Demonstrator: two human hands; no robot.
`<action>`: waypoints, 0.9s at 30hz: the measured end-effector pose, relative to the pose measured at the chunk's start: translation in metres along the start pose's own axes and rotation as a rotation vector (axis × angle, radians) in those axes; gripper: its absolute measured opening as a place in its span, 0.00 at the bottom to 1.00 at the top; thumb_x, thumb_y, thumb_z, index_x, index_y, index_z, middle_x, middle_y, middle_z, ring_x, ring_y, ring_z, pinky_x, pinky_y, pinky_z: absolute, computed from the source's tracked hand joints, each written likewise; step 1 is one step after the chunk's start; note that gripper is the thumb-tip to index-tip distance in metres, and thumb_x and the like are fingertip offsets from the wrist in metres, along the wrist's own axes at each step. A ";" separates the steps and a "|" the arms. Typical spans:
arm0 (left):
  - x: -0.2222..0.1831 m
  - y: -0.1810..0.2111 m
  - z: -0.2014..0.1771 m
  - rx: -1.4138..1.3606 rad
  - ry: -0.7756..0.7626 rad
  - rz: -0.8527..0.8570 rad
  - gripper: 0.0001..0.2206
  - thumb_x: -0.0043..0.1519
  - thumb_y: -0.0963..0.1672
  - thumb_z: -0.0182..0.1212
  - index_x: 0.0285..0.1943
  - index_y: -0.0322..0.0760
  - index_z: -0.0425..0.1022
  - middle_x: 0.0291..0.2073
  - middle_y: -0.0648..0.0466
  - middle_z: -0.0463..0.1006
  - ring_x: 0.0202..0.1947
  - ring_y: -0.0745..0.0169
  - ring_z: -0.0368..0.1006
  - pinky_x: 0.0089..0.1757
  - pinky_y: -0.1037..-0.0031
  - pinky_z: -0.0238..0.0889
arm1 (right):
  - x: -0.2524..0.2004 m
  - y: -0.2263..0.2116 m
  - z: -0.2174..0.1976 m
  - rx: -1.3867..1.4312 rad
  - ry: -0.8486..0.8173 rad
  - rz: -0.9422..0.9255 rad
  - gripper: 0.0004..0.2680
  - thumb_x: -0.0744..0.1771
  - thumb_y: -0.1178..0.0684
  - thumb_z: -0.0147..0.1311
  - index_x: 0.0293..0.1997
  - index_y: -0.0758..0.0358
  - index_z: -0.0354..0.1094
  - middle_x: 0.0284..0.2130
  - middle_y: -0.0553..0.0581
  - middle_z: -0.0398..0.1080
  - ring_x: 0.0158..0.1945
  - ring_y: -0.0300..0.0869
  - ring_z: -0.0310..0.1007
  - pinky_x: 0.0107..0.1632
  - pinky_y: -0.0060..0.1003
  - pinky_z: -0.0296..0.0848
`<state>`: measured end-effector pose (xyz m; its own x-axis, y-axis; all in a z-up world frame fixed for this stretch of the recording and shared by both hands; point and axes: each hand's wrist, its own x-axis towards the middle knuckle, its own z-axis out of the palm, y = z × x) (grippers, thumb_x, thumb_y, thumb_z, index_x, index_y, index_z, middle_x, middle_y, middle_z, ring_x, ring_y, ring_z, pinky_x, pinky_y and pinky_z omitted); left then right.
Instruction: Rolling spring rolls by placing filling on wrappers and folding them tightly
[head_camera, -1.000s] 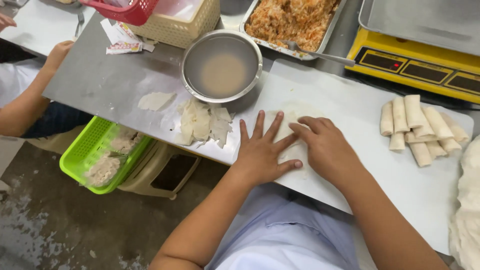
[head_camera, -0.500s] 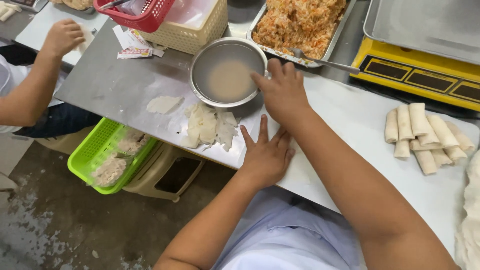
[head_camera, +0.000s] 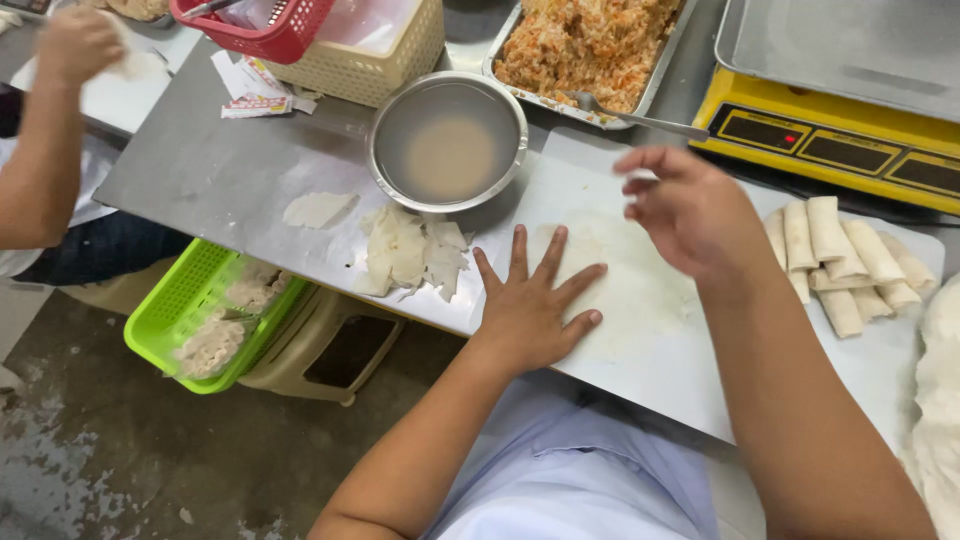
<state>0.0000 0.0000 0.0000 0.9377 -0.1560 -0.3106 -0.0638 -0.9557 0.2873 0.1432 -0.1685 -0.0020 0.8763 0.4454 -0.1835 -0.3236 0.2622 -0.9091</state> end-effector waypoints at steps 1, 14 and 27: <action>-0.002 0.000 -0.003 -0.007 -0.012 0.005 0.29 0.65 0.60 0.34 0.77 0.68 0.55 0.82 0.53 0.38 0.78 0.24 0.23 0.59 0.16 0.16 | -0.017 0.005 -0.002 -0.396 -0.049 -0.147 0.20 0.60 0.72 0.42 0.55 0.63 0.71 0.48 0.56 0.65 0.48 0.45 0.63 0.53 0.42 0.64; -0.007 0.003 -0.014 0.019 -0.057 0.027 0.26 0.66 0.61 0.31 0.75 0.78 0.57 0.82 0.49 0.37 0.77 0.20 0.21 0.59 0.16 0.20 | -0.039 0.028 0.020 -2.202 -0.212 -0.092 0.28 0.67 0.54 0.45 0.77 0.24 0.45 0.71 0.52 0.56 0.63 0.59 0.60 0.58 0.65 0.59; -0.002 -0.002 -0.002 0.018 -0.016 0.022 0.30 0.61 0.66 0.32 0.73 0.79 0.59 0.82 0.45 0.33 0.76 0.17 0.21 0.59 0.16 0.20 | -0.037 0.007 0.045 -2.186 -0.221 -0.190 0.29 0.65 0.50 0.54 0.76 0.28 0.52 0.58 0.55 0.61 0.53 0.55 0.62 0.53 0.57 0.62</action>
<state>-0.0007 0.0024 0.0022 0.9303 -0.1813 -0.3190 -0.0910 -0.9562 0.2781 0.0928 -0.1444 0.0151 0.7460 0.6416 -0.1781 0.6659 -0.7216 0.1894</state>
